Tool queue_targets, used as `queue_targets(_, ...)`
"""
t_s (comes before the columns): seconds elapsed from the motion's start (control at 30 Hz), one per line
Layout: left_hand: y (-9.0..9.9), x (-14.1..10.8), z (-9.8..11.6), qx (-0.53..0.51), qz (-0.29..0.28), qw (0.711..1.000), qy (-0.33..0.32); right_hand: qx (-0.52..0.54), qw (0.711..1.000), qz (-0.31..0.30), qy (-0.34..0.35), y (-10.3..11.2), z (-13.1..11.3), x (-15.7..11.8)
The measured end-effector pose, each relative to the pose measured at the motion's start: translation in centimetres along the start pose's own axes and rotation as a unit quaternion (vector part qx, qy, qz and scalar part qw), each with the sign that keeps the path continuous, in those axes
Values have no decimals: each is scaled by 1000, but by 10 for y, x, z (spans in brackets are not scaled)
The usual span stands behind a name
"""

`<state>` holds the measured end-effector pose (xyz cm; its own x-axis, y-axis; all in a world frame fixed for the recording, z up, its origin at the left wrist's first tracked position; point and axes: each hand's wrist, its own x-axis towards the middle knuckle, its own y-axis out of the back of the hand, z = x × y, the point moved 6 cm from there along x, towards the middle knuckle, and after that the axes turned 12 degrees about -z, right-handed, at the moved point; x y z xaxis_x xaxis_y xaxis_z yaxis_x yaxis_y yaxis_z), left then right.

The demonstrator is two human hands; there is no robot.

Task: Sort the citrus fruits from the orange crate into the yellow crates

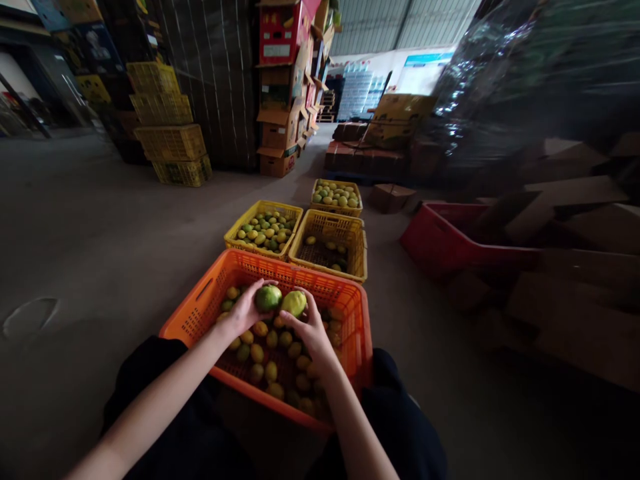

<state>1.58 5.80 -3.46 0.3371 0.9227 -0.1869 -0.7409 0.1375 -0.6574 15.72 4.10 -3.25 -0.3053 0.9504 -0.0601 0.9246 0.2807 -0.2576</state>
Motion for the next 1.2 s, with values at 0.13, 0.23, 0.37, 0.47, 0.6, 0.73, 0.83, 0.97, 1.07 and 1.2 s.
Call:
queue_targets(0.13,6,-4,3,-34,-10,999,-24,-34,999,22,13,2,3,4)
queue_targets(0.23,10,-5,4,-50,-20,998,-30,-48,998,2,38,3,4,6)
queue_targets(0.37,13,-12,3,-42,-26,999,-18,-63,996,-21,55,2,7,8)
queue_targets(0.47,14,-22,1,-39,-12,999,23,-59,996,-35,51,-1,12,9)
queue_targets(0.6,19,-33,4,-53,14,998,43,-65,996,-44,46,-6,17,11)
queue_targets(0.73,26,-40,5,-107,31,992,54,-76,996,-42,38,-6,20,12)
queue_targets(0.83,32,-44,6,-142,35,988,46,-81,995,-40,36,-5,23,13)
queue_targets(0.97,40,-48,6,-140,40,989,31,-89,995,-35,35,-5,26,13)
queue_targets(1.07,43,-48,6,-117,37,992,23,-100,994,-29,35,-7,23,12)
queue_targets(1.2,40,-47,9,-70,37,997,18,-119,992,-24,35,-10,19,10)
